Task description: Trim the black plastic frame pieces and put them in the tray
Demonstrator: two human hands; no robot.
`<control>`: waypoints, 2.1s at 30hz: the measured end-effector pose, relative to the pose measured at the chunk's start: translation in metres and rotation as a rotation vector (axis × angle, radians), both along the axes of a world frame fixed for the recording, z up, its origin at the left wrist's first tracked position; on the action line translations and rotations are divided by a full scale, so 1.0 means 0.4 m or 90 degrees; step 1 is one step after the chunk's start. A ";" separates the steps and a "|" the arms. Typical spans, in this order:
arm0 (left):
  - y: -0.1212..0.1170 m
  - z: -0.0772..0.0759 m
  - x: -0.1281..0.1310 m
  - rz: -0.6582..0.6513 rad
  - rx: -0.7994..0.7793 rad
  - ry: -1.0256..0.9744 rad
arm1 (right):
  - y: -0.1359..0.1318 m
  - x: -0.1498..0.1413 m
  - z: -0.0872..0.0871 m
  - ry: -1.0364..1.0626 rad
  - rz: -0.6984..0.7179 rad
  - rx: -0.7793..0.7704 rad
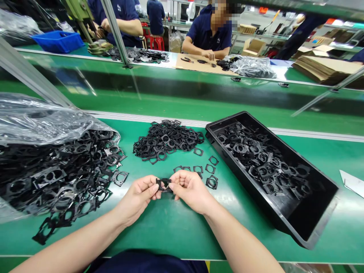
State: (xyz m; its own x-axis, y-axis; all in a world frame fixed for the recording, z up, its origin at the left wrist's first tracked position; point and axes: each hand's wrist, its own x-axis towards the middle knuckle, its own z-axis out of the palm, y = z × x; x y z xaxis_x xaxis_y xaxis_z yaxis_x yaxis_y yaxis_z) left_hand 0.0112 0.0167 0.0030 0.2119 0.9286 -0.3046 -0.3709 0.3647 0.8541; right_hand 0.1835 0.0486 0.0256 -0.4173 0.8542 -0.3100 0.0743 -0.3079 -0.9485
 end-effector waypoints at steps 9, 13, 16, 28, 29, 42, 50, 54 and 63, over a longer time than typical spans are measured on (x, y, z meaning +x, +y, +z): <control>0.001 0.006 0.007 0.009 -0.009 -0.028 | -0.004 0.004 -0.007 0.037 -0.019 -0.004; 0.005 0.006 0.002 -0.024 0.004 0.036 | -0.008 0.001 -0.011 0.071 -0.039 -0.026; 0.006 0.010 -0.002 -0.039 -0.007 0.039 | -0.009 -0.004 -0.010 0.131 -0.052 -0.068; 0.009 0.010 -0.015 -0.034 0.040 0.136 | 0.002 0.004 -0.007 0.106 -0.038 -0.148; 0.007 0.009 -0.018 -0.018 0.076 0.189 | 0.003 0.003 -0.008 0.107 -0.044 -0.150; 0.000 -0.007 -0.017 0.031 0.560 0.540 | -0.004 -0.015 -0.025 0.150 -0.086 -0.095; 0.001 0.000 -0.013 0.025 0.158 0.301 | -0.028 -0.018 -0.023 -0.130 -0.091 0.403; -0.005 -0.002 -0.006 0.027 0.111 0.251 | -0.035 -0.020 -0.026 -0.187 -0.069 0.585; -0.011 -0.005 -0.003 0.041 0.130 0.266 | -0.037 -0.021 -0.038 -0.272 -0.058 0.745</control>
State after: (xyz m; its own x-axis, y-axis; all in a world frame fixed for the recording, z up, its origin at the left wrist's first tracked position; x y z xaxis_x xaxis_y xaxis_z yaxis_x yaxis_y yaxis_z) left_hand 0.0099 0.0121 0.0011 0.0502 0.9856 -0.1615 0.0032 0.1616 0.9869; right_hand 0.1751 0.0336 0.0106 -0.3950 0.7294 0.5585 0.4663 0.6830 -0.5622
